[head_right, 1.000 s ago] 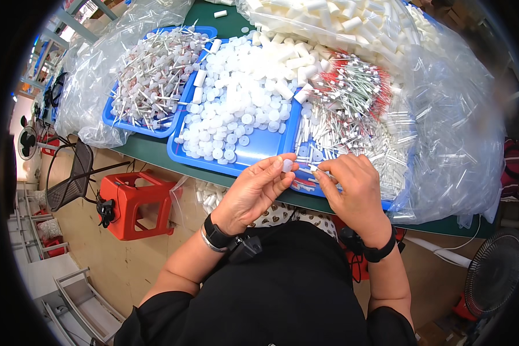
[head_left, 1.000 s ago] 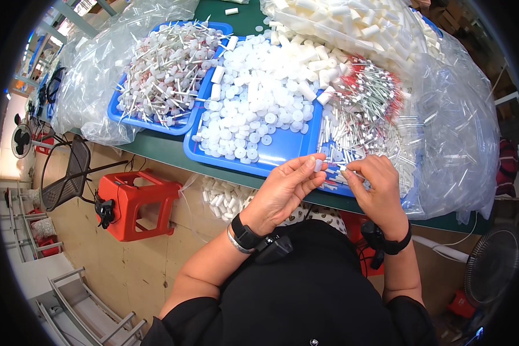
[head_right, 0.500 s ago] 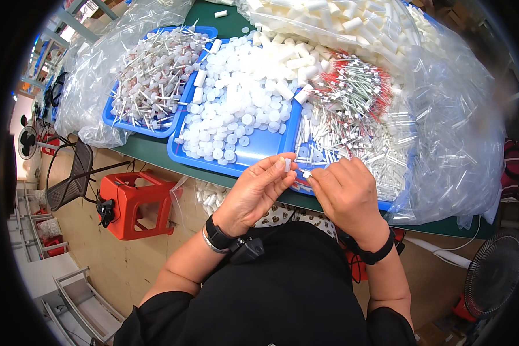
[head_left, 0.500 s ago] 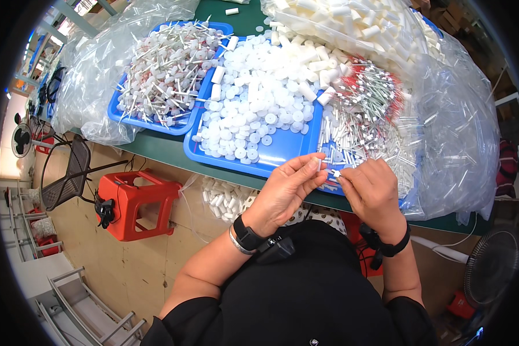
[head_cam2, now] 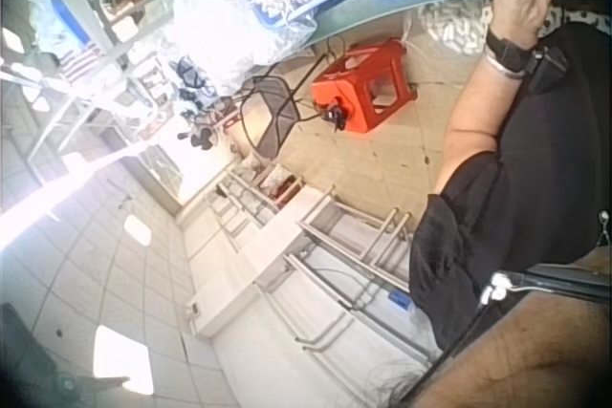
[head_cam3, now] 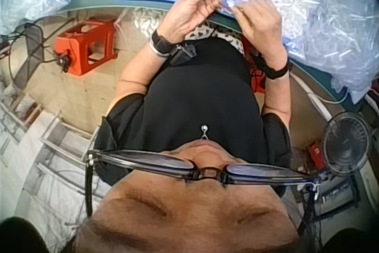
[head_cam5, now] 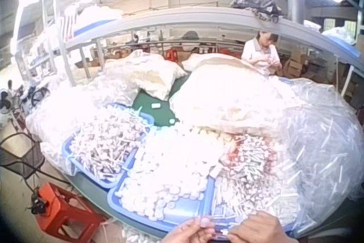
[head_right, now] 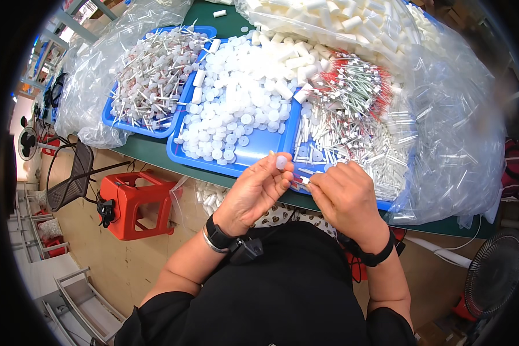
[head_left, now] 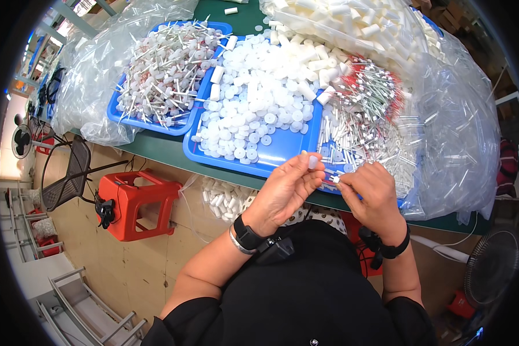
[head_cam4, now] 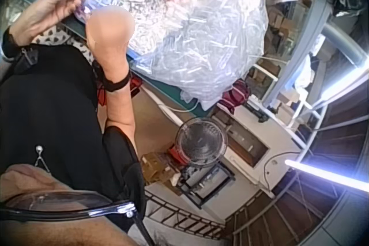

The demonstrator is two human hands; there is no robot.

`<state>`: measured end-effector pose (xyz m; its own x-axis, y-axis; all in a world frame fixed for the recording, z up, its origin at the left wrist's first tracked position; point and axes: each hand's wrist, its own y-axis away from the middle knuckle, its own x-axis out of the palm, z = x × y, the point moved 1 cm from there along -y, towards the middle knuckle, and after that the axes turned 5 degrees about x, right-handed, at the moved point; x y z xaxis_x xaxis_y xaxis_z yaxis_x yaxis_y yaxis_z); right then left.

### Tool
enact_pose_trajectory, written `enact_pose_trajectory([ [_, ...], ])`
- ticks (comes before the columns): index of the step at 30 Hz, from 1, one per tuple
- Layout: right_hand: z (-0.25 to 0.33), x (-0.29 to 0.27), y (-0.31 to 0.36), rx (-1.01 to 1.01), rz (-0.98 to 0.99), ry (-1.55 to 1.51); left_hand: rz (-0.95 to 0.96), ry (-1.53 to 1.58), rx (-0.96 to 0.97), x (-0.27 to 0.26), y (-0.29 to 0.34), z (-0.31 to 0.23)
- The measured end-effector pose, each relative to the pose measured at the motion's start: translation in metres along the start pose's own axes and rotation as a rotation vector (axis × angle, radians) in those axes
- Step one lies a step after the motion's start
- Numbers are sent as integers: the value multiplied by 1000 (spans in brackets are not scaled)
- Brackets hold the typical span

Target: The person repeatedly picks up a white cotton pad and a plastic stick from blue trays on a table. They insert the stick into the center of the cotton pad to form a swab and place the finished item into a tray on the left. The process is continuous and repetitive throughout the clip.

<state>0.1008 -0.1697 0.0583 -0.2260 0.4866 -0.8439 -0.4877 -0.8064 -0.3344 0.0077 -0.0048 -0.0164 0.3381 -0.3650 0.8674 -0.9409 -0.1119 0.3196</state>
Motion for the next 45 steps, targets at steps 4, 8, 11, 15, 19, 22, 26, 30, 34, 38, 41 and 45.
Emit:
enact_pose_trajectory([
  [4, -2, -2, 1, 59, -11, -100, -35, -51, 24, 2, 2, -4],
  [8, -1, -2, 1, 92, -37, -150, -25, -51, -1, 4, 4, -3],
  [11, -1, 1, -1, 88, -39, -138, 0, -40, -22, 5, 4, 0],
  [15, 0, 2, 0, 85, -26, -108, 4, -38, -37, 8, 4, 0],
  [19, 1, 2, -1, 71, -5, -91, 4, -19, -35, 7, 4, 0],
  [22, -1, 1, -1, 78, 5, -85, -11, -73, -3, 7, 5, 0],
  [26, 0, 0, -2, 79, 8, -85, -22, -267, 29, 12, 7, 0],
  [30, 1, 10, -1, 96, -43, -137, 21, -193, -25, 11, 7, 7],
  [34, 2, 20, 7, 279, 24, -232, 34, -121, -66, 9, 6, 11],
  [38, 9, 23, 4, 132, -59, -22, 1, -166, -76, 9, 5, 13],
  [41, 9, 24, 2, 48, -91, 54, 4, -154, -96, 11, 4, 11],
  [45, 1, 25, 4, 64, -66, -61, 2, -187, -95, 12, 5, 8],
])
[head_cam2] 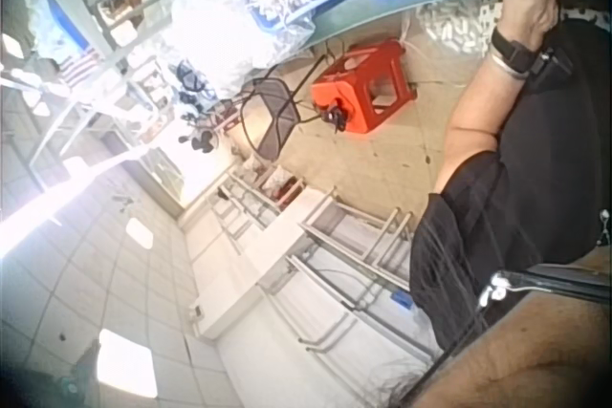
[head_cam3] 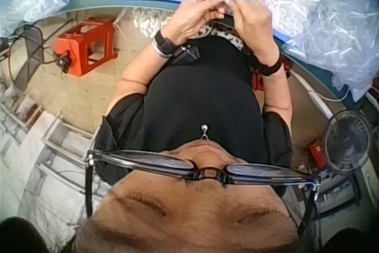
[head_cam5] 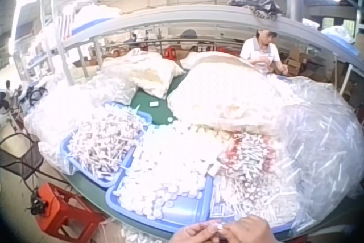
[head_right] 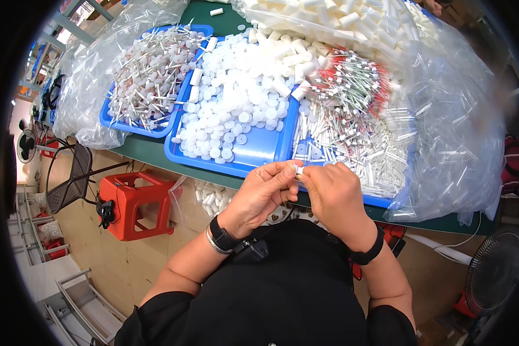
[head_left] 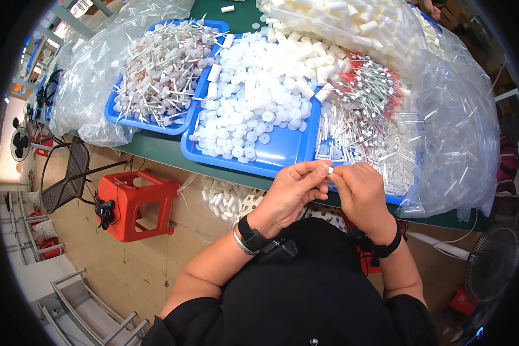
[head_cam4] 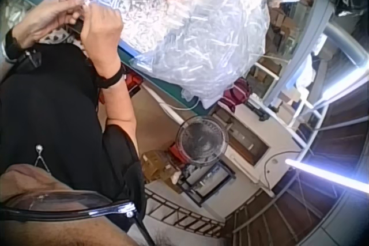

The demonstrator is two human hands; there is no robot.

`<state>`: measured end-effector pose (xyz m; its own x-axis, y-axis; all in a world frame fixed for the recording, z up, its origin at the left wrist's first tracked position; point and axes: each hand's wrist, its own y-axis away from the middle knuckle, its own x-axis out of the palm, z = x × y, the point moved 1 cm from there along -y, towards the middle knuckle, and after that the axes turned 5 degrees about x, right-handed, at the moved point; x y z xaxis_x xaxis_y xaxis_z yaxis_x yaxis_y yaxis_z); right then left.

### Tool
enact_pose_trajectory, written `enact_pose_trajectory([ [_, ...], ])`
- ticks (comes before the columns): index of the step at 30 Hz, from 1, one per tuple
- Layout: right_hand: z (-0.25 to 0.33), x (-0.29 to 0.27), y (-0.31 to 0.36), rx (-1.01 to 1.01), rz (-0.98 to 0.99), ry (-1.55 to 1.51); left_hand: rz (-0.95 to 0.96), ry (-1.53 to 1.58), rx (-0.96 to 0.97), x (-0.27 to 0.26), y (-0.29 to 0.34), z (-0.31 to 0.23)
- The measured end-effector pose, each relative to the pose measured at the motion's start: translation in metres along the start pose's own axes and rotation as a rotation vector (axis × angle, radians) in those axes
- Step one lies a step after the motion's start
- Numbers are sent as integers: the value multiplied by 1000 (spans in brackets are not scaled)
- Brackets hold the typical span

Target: The person repeatedly picks up a white cotton pad and a plastic stick from blue trays on a table. They insert the stick into the center of the cotton pad to form a swab and place the finished item into a tray on the left. The process is continuous and repetitive throughout the clip.

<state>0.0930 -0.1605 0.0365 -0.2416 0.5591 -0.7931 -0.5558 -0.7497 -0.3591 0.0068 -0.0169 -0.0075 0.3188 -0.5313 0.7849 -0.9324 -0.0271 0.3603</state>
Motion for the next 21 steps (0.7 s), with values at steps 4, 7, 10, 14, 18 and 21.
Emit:
enact_pose_trajectory([
  [4, 1, 0, -2, 78, 9, -103, -44, -26, 19, 2, -2, 3],
  [7, 0, -1, -2, 264, 106, -284, -31, -8, 42, 0, -4, 2],
  [10, -3, -13, -6, 552, 234, -522, -4, -84, 110, 0, 0, -7],
  [14, -36, -34, -5, 389, 76, -205, -61, -39, 248, -8, 1, -23],
  [18, -40, -39, 1, 171, 192, 60, -68, -37, 235, -10, 3, -27],
  [21, -35, -27, 2, 73, 242, 108, -57, -14, 195, -7, 1, -19],
])
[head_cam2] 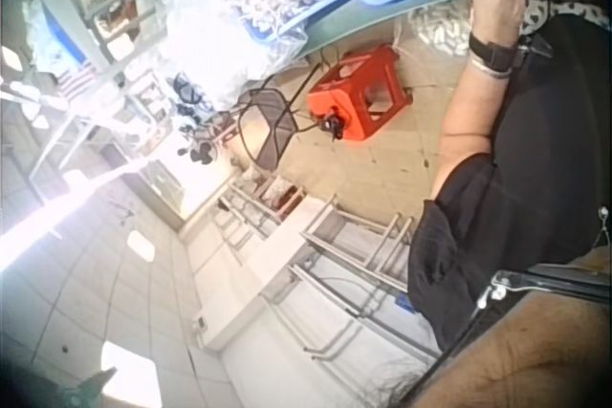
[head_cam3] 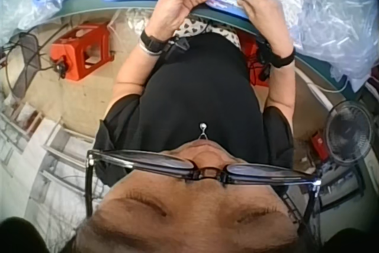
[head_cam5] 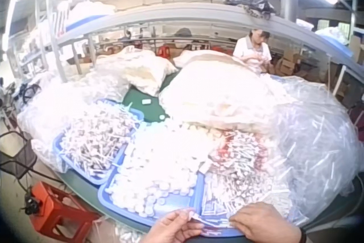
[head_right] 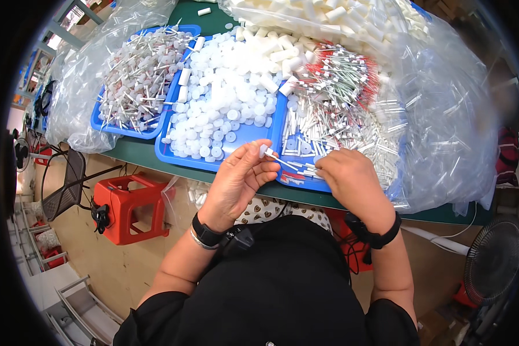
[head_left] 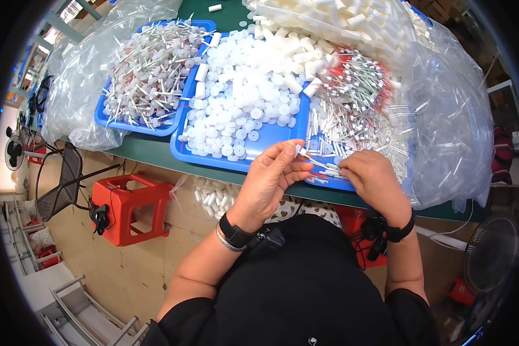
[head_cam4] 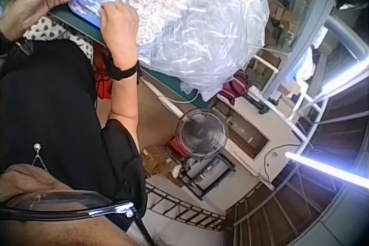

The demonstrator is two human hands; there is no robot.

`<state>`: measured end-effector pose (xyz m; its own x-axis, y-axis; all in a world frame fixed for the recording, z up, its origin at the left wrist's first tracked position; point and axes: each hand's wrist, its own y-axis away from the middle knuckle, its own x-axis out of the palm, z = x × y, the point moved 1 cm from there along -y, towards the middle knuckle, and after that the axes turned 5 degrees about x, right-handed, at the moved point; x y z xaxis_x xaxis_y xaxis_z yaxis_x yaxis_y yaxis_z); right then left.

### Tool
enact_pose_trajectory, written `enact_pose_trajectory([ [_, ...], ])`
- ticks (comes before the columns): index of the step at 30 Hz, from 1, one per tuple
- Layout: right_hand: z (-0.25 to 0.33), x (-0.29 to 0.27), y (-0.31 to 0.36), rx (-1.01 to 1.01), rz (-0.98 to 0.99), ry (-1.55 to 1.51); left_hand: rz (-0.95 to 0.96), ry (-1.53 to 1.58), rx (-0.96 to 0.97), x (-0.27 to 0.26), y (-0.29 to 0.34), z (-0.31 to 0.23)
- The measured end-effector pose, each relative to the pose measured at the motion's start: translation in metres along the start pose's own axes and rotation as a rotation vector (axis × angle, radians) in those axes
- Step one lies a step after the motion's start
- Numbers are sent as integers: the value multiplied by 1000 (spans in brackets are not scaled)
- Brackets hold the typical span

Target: The person repeatedly picks up a white cotton pad and a plastic stick from blue trays on a table. They insert the stick into the center of the cotton pad to form a swab and place the finished item into a tray on the left. The process is continuous and repetitive throughout the clip.

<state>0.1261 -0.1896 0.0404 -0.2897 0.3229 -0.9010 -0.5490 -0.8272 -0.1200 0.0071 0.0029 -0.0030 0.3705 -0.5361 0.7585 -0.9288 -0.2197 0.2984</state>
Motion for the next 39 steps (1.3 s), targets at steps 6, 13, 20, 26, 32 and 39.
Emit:
enact_pose_trajectory([
  [6, 4, 13, -12, -97, 107, 213, 13, -29, -20, -4, -2, 7],
  [13, -4, 17, -14, -80, 71, 212, -43, -23, -12, -2, -1, 5],
  [20, 1, 19, -18, -81, 61, 119, -46, -9, -9, -1, -1, 6],
  [26, 5, 27, -24, -124, 44, 221, -63, -20, 1, -3, 1, 4],
  [32, 5, 18, -20, -10, -39, -135, -86, -19, 25, -1, 3, 1],
  [39, 15, 7, -14, 85, -84, -382, -100, -19, 35, 3, 3, 0],
])
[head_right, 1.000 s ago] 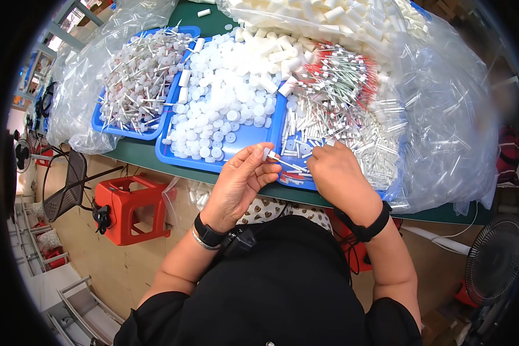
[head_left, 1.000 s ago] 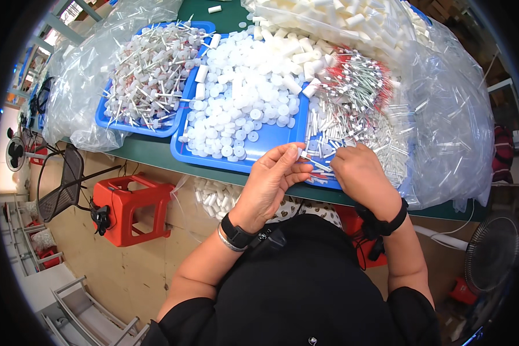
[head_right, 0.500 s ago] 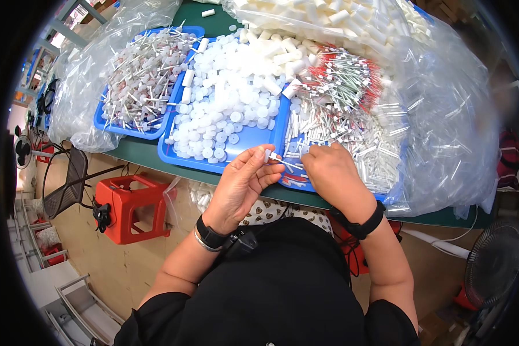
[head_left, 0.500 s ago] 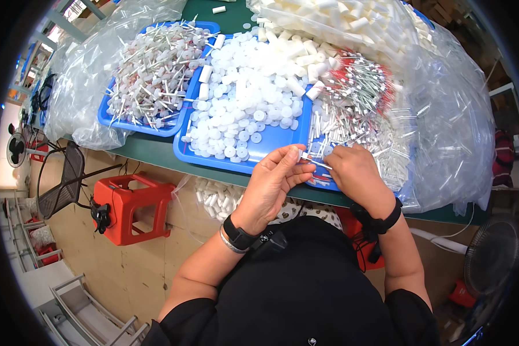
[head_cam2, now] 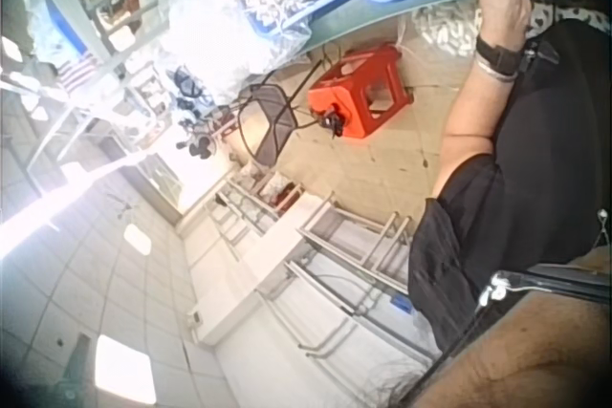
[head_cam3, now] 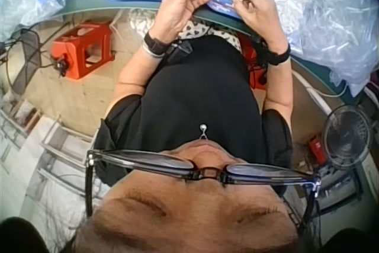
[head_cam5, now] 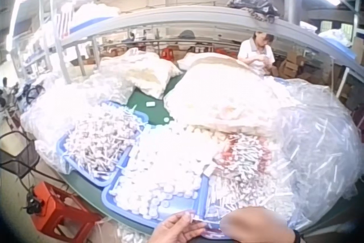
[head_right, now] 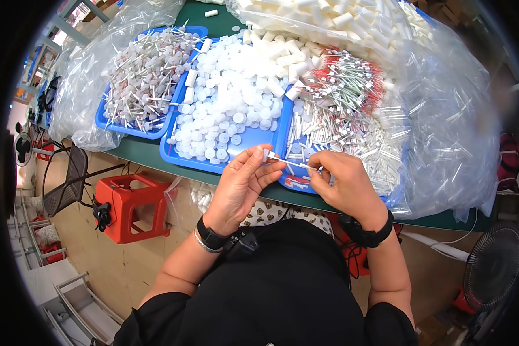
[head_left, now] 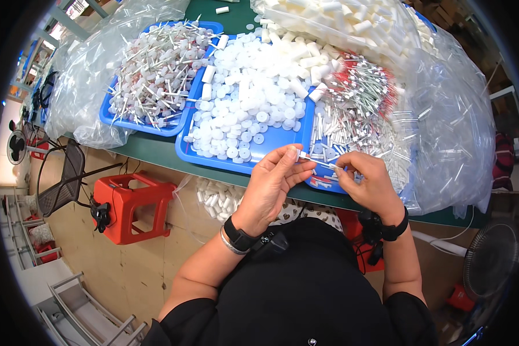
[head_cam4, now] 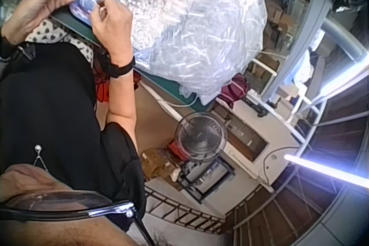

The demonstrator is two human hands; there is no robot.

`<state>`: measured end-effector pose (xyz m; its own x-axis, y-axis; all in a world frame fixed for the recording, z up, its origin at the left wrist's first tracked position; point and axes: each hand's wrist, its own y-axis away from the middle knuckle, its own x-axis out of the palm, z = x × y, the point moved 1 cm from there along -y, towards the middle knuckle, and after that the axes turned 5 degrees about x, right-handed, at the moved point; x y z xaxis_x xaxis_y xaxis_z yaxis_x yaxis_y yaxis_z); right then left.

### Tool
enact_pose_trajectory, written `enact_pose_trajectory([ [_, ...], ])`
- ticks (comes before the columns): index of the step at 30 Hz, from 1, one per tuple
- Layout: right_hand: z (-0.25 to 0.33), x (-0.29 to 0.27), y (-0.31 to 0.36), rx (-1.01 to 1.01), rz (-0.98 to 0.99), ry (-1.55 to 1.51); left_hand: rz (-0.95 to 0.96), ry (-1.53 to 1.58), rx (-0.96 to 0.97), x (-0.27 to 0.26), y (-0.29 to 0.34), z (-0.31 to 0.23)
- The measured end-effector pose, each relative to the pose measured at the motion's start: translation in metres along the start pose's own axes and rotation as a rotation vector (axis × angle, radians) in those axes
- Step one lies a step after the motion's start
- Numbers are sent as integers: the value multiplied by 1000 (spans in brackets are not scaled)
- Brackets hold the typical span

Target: The person repeatedly picks up a white cotton pad and a plastic stick from blue trays on a table. They insert the stick into the center of the cotton pad to form a swab and place the finished item into a tray on the left. The process is continuous and repetitive throughout the clip.

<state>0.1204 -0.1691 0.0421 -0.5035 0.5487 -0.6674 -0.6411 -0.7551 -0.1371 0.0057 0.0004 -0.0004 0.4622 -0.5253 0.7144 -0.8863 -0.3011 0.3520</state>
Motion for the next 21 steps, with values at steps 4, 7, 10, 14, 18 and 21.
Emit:
enact_pose_trajectory([
  [4, -1, 0, 2, -30, -10, 21, -3, 22, 5, -1, -1, 1],
  [7, 0, 0, 2, -48, -11, 30, -13, 25, 15, -2, -1, 1],
  [10, 0, 0, 2, -76, -13, 48, -13, 14, 18, -3, -1, 2],
  [14, 3, 3, 2, -83, -10, 34, 40, -44, 3, -3, 0, 7],
  [18, 1, 14, 4, 217, 77, -311, 89, -53, 3, 4, 3, 11],
  [21, -1, 13, 6, 534, 233, -624, 138, -108, -35, 3, 5, 12],
])
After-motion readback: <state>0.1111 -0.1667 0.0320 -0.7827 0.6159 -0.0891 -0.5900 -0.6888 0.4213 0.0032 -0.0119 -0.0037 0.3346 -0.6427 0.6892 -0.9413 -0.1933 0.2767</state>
